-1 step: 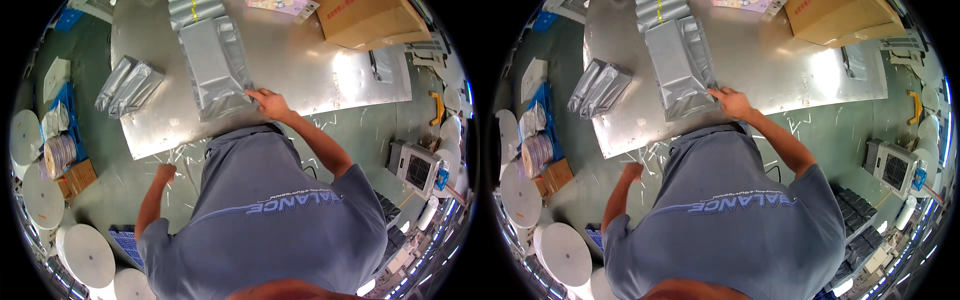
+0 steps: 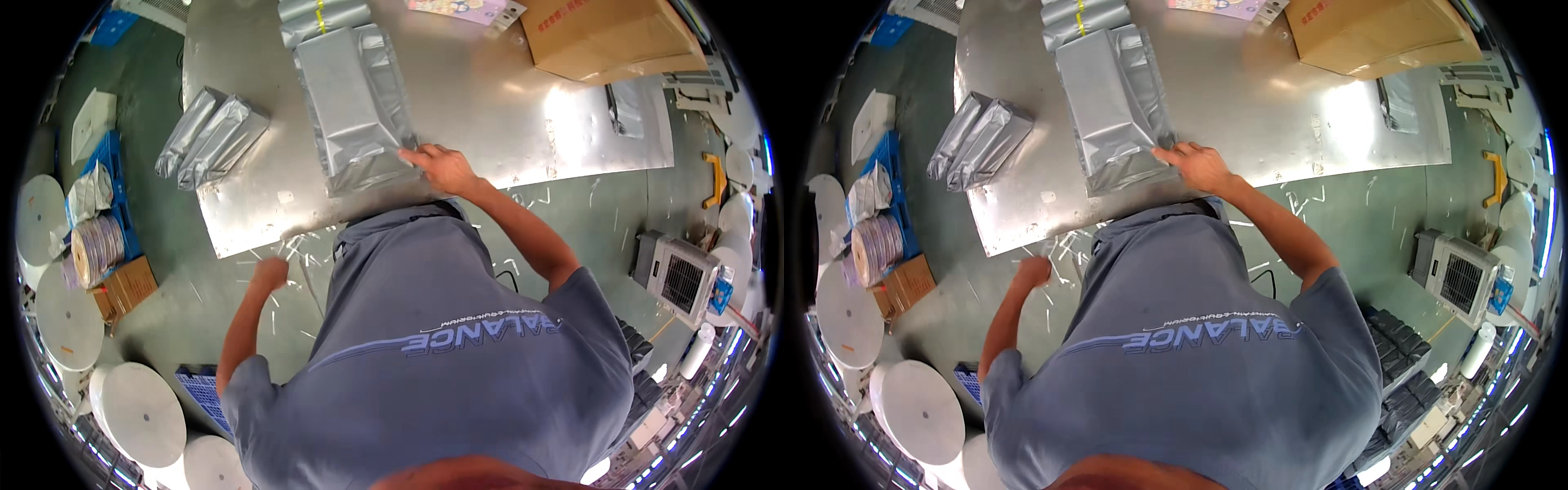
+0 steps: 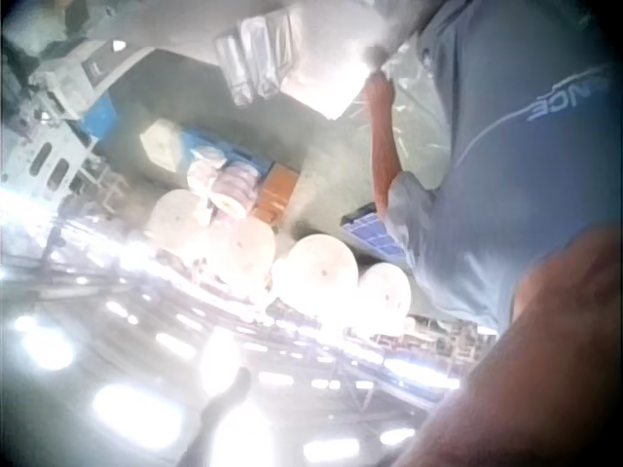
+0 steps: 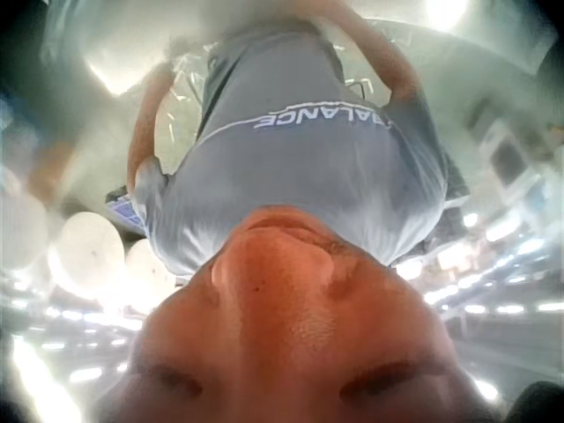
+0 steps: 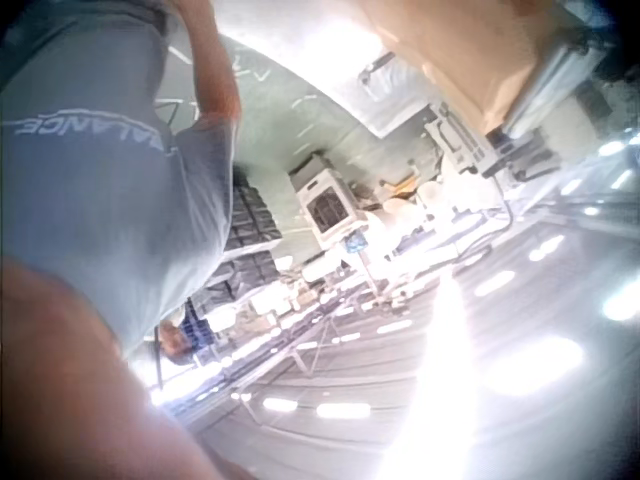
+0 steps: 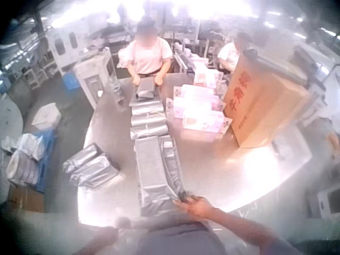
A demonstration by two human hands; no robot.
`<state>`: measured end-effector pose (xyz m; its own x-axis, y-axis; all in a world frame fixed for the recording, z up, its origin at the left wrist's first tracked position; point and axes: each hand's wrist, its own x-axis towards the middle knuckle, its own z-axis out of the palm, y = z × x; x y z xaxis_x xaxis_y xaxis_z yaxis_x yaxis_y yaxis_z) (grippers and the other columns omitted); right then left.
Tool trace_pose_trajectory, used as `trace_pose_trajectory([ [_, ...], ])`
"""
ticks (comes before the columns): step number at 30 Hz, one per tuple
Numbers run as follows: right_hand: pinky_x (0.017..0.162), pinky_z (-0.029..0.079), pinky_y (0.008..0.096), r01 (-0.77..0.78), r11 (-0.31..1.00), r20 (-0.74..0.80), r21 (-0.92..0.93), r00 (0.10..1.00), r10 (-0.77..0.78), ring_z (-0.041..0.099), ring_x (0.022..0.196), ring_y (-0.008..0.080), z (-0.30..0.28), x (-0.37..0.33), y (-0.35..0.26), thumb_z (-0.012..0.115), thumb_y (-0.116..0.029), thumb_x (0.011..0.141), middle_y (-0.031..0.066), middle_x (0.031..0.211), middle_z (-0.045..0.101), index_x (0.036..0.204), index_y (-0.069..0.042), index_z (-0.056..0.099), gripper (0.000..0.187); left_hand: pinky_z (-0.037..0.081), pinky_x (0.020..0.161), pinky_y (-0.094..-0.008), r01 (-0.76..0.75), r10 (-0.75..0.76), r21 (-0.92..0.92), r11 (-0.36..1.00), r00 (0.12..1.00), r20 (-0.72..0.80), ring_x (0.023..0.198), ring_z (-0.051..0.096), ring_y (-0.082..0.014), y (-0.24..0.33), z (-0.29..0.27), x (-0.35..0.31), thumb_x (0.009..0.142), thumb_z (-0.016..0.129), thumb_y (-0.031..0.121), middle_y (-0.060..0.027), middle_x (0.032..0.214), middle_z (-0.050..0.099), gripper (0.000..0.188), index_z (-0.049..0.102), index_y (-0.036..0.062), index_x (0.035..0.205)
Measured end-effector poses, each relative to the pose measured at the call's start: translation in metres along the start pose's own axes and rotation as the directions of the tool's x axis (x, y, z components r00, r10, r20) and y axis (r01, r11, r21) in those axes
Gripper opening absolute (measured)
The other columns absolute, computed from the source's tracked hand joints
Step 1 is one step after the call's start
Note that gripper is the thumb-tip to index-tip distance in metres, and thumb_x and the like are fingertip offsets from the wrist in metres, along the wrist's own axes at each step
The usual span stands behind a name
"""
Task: The person repeatedly picks up small pink boxes and places them into silver shipping bags on a metal table. They fold the bags closed and move them to a stack. Coworkers are visible in the background performing similar tasks.
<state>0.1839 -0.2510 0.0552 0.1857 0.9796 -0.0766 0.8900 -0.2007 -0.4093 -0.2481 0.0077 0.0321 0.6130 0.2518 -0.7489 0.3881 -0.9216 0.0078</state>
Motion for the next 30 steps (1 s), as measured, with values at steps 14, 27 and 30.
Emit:
trace_pose_trajectory([
  [14, 0.077, 0.051, 0.0317, 0.019, 0.673, -0.258, 0.74, 0.931, 0.257, 0.064, 0.087, 0.0191, 0.016, 0.038, 0.012, 0.062, -0.018, 0.1, 0.0113, 0.114, 0.066, 0.102, -0.001, 0.071, 0.02, 0.053, 0.088, -0.0334, -0.638, -0.059, -0.701, 0.318, 0.724, -0.687, 0.098, 0.069, -0.0236, 0.055, -0.125, 0.126, 0.093, 0.066, 0.017, -0.0058, 0.108, 0.074, 0.014, 0.07, 0.0049, 0.1],
  [27, 0.088, 0.054, 0.0493, -0.315, 0.882, 0.053, 0.351, 0.947, 0.317, 0.067, 0.104, 0.0422, 0.053, 0.098, -0.033, 0.065, -0.02, 0.094, 0.0202, 0.114, 0.069, 0.132, -0.01, 0.058, 0.04, 0.053, 0.087, -0.0374, -0.224, -0.463, -0.972, -0.072, 0.871, -0.167, 0.097, 0.065, -0.0247, 0.059, -0.141, 0.15, 0.087, 0.08, 0.049, -0.0227, 0.109, 0.067, 0.072, 0.058, -0.01, 0.123],
  [30, 0.088, 0.054, 0.049, -0.076, 0.936, 0.224, 0.345, 0.975, -0.003, 0.067, 0.105, 0.04, 0.019, 0.097, -0.074, 0.066, -0.021, 0.095, 0.0167, 0.125, 0.066, 0.14, -0.015, 0.057, 0.047, 0.054, 0.085, -0.0416, -0.035, -0.4, -0.933, 0.359, 0.897, -0.187, 0.101, 0.067, -0.0281, -0.001, -0.175, 0.09, 0.068, 0.093, 0.055, -0.0233, 0.108, 0.067, 0.088, 0.055, -0.0084, 0.116],
])
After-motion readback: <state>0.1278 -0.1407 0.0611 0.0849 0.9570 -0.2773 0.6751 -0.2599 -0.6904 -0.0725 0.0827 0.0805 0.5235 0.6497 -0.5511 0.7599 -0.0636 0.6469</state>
